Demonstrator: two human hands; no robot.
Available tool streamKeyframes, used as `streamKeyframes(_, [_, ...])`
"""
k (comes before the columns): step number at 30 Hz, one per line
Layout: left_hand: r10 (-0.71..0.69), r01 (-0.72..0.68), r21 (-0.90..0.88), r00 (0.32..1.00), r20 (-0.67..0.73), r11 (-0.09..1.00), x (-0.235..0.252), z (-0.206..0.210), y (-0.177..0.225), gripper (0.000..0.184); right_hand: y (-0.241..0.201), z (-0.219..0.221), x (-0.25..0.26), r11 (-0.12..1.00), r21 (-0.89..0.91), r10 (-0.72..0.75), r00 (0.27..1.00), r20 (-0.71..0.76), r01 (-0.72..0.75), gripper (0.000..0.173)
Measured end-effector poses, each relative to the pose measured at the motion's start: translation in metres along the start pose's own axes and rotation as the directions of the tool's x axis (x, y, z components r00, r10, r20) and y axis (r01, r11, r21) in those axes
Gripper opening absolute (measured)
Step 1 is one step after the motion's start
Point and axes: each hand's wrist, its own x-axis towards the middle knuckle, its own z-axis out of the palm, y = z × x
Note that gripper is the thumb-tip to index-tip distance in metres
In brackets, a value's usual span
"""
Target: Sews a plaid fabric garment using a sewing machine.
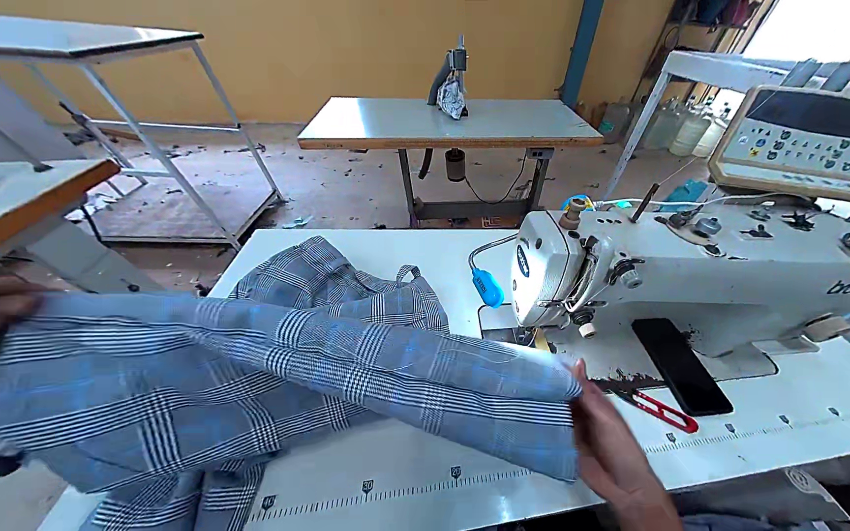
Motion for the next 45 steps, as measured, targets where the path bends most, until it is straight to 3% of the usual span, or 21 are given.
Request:
streamKeyframes(1, [0.324, -0.329, 0.082, 0.943, 0.074, 0.941, 0.017, 0.010, -0.037, 0.021, 0.015, 0.001, -0.001, 0.998, -0.060, 0.023, 0.998, 0.056, -0.020, 0.033])
streamKeyframes(2, [0.472, -0.482, 0.096, 0.875, 0.107, 0.871, 0.022, 0.025, -0.050, 0.028, 0.029, 0.002, -0.003, 0.991, -0.127, 0.051, 0.993, 0.104, -0.037, 0.038])
streamKeyframes(3, [0.568, -0.573, 0.054, 0.819, 0.082, 0.818, 0.014, 0.044, -0.043, 0.030, 0.043, 0.003, -0.006, 0.984, -0.171, 0.075, 0.985, 0.153, -0.048, 0.045])
streamKeyframes(5, [0.712, -0.702, -0.156, 0.702, 0.014, 0.695, -0.037, 0.088, 0.010, 0.032, 0.064, 0.005, -0.012, 0.968, -0.245, 0.118, 0.965, 0.234, -0.059, 0.054])
streamKeyframes(6, [0.784, -0.736, -0.330, 0.621, 0.019, 0.591, -0.069, 0.109, 0.041, 0.029, 0.071, 0.007, -0.017, 0.958, -0.286, 0.112, 0.961, 0.252, -0.037, 0.056])
streamKeyframes(8, [0.930, -0.686, -0.656, 0.362, 0.070, 0.316, -0.119, 0.143, 0.094, 0.031, 0.075, 0.014, -0.025, 0.922, -0.381, 0.045, 0.961, 0.271, 0.064, 0.048])
streamKeyframes(10, [0.992, -0.600, -0.794, 0.126, 0.028, 0.099, -0.145, 0.172, 0.123, 0.037, 0.076, 0.020, -0.036, 0.787, -0.577, -0.066, 0.961, 0.270, 0.217, 0.039])
streamKeyframes(12, [0.999, -0.563, -0.825, 0.026, 0.042, 0.049, -0.152, 0.191, 0.130, 0.040, 0.072, 0.022, -0.043, 0.671, -0.702, -0.063, 0.962, 0.265, 0.238, 0.032])
streamKeyframes(15, [0.991, -0.617, -0.778, 0.023, 0.133, 0.119, -0.146, 0.198, 0.128, 0.047, 0.075, 0.017, -0.045, 0.689, -0.691, -0.012, 0.958, 0.287, 0.216, 0.040])
streamKeyframes(18, [0.999, -0.765, -0.643, 0.030, 0.016, 0.034, -0.131, 0.200, 0.126, 0.045, 0.085, 0.016, -0.042, 0.732, -0.632, -0.033, 0.940, 0.340, 0.254, 0.041])
streamKeyframes(22, [0.998, -0.878, -0.476, -0.055, -0.002, -0.049, -0.098, 0.189, 0.148, 0.046, 0.084, 0.032, -0.036, 0.629, -0.744, -0.041, 0.965, 0.260, 0.228, 0.057])
streamKeyframes(24, [0.991, -0.893, -0.446, -0.110, 0.076, -0.064, -0.078, 0.192, 0.161, 0.044, 0.080, 0.033, -0.034, 0.603, -0.778, 0.001, 0.975, 0.223, 0.177, 0.039])
streamKeyframes(26, [0.972, -0.885, -0.460, -0.166, 0.165, -0.073, -0.064, 0.202, 0.172, 0.042, 0.074, 0.024, -0.035, 0.557, -0.791, -0.025, 0.957, 0.289, 0.253, 0.025])
streamKeyframes(29, [0.920, -0.845, -0.534, -0.232, 0.317, -0.029, -0.068, 0.218, 0.179, 0.041, 0.059, -0.004, -0.036, 0.525, -0.765, -0.010, 0.901, 0.433, 0.373, 0.019])
streamKeyframes(31, [0.882, -0.800, -0.600, -0.265, 0.390, 0.024, -0.076, 0.222, 0.183, 0.041, 0.055, -0.025, -0.037, 0.539, -0.756, 0.039, 0.886, 0.462, 0.370, 0.019])
streamKeyframes(34, [0.922, -0.728, -0.684, -0.233, 0.309, 0.045, -0.093, 0.220, 0.184, 0.043, 0.056, -0.036, -0.037, 0.568, -0.756, 0.057, 0.901, 0.430, 0.325, 0.020])
streamKeyframes(36, [0.962, -0.678, -0.735, -0.191, 0.197, 0.016, -0.114, 0.204, 0.185, 0.041, 0.057, -0.032, -0.037, 0.550, -0.774, 0.017, 0.922, 0.386, 0.314, 0.020])
streamKeyframes(38, [0.973, -0.657, -0.753, -0.197, 0.123, -0.038, -0.131, 0.195, 0.183, 0.035, 0.059, -0.025, -0.037, 0.522, -0.795, -0.040, 0.940, 0.338, 0.309, 0.018])
streamKeyframes(41, [0.973, -0.634, -0.773, -0.198, 0.116, -0.037, -0.132, 0.204, 0.170, 0.040, 0.059, -0.023, -0.034, 0.546, -0.788, -0.005, 0.942, 0.334, 0.283, 0.019])
streamKeyframes(45, [0.989, -0.607, -0.795, -0.121, 0.082, -0.008, -0.126, 0.211, 0.162, 0.046, 0.056, -0.024, -0.033, 0.565, -0.786, 0.051, 0.940, 0.339, 0.252, 0.026])
